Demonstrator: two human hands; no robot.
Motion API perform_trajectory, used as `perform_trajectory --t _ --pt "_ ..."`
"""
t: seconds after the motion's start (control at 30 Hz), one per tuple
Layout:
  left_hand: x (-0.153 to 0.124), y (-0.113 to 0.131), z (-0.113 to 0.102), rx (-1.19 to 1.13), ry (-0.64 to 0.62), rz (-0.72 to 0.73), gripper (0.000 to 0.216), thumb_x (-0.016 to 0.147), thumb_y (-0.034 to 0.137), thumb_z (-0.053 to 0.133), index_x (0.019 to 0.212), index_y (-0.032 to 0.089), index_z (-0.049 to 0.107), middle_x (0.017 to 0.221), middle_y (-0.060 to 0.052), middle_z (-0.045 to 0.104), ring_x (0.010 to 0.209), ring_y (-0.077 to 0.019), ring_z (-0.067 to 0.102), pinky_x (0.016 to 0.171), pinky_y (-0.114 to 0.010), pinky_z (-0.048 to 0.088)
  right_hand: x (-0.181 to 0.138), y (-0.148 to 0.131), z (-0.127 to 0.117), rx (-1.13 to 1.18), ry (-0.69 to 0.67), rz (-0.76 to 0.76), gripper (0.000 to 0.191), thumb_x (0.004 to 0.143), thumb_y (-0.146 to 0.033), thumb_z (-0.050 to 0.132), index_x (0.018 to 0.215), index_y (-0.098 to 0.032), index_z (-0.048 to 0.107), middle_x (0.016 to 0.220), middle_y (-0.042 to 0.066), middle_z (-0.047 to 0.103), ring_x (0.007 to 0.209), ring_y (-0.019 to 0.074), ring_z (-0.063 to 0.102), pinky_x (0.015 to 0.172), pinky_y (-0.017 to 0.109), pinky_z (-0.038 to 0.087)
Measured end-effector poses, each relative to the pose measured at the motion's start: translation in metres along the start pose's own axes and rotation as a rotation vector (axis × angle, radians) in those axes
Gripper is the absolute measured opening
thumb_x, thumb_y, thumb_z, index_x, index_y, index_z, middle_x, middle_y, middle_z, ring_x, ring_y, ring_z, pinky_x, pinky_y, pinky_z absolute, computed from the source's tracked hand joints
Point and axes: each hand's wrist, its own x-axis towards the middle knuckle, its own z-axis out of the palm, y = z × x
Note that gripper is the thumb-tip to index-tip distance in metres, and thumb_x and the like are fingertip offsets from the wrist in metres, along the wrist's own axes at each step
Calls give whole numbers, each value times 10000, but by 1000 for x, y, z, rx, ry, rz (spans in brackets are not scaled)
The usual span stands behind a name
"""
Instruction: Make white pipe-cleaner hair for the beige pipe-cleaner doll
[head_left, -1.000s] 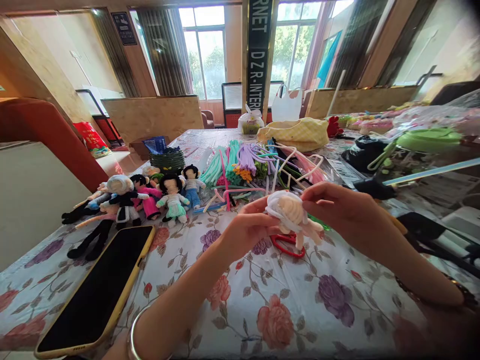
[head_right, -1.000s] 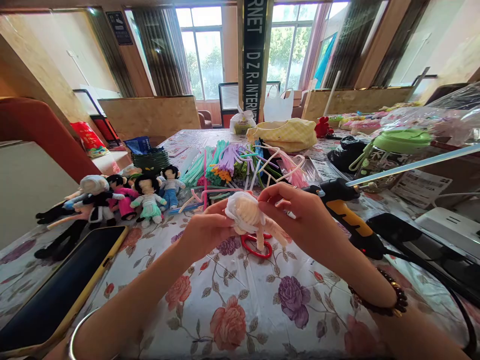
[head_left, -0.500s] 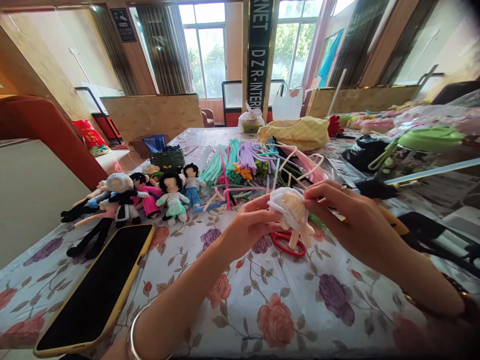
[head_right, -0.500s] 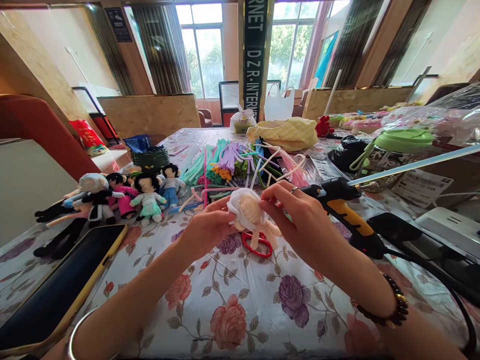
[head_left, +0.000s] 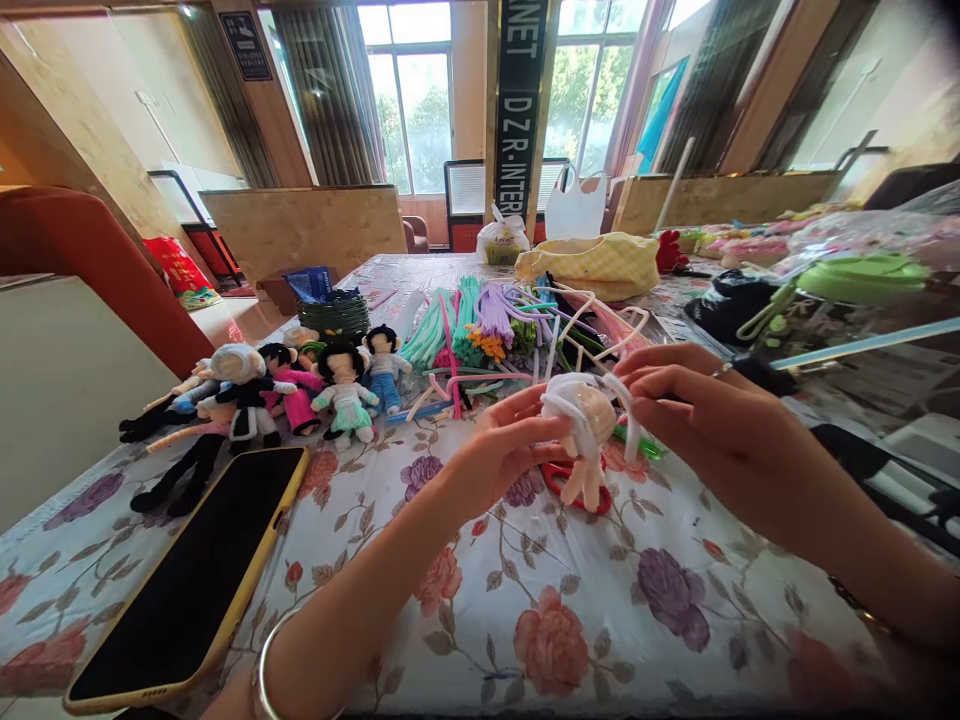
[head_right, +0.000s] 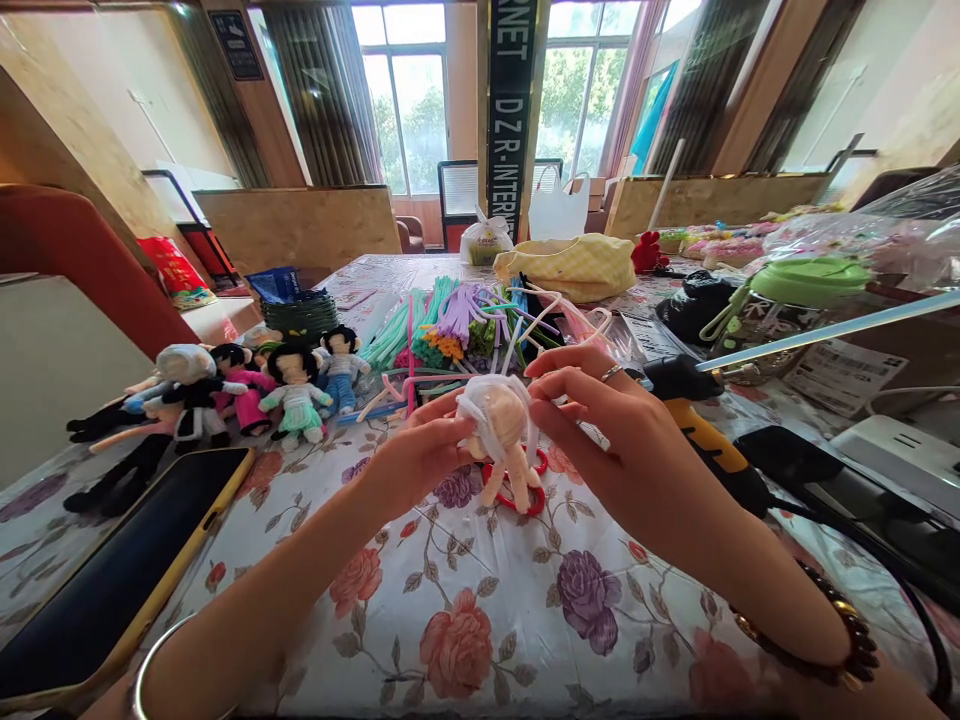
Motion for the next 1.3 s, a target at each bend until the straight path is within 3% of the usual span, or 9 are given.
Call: perform_trajectory --t 0.2,0.4,0.67,1.3 --pt "-1 0 0 17 -9 2 406 620 222 771 1013 189 679 957 -46 683 818 -156 642 769 -286 505 -5 -10 2 -173 46 -154 84 918 -232 479 915 -201 558 1120 85 565 1154 204 519 924 358 477" --pt "-3 1 4 19 -20 12 418 599 211 796 1002 219 688 907 -22 689 762 -127 628 713 -255 487 -5 -16 5 -287 101 -257 64 912 -156 476 900 -200 521 1054 92 584 1165 200 509 990 348 449" --pt "-1 -1 3 116 -53 160 417 584 190 798 986 261 711 935 -8 696 824 -127 616 745 -249 465 -5 -20 1 -324 108 -293 74 919 -161 460 931 -219 505 1026 77 599 1151 206 514 956 384 468" --pt "-2 1 4 178 -55 190 485 576 180 799 1045 244 696 944 -32 696 849 -158 607 757 -283 481 -4 -18 -1 -336 50 -328 103 903 -146 441 928 -216 512 1049 75 575 1122 231 534 928 478 488"
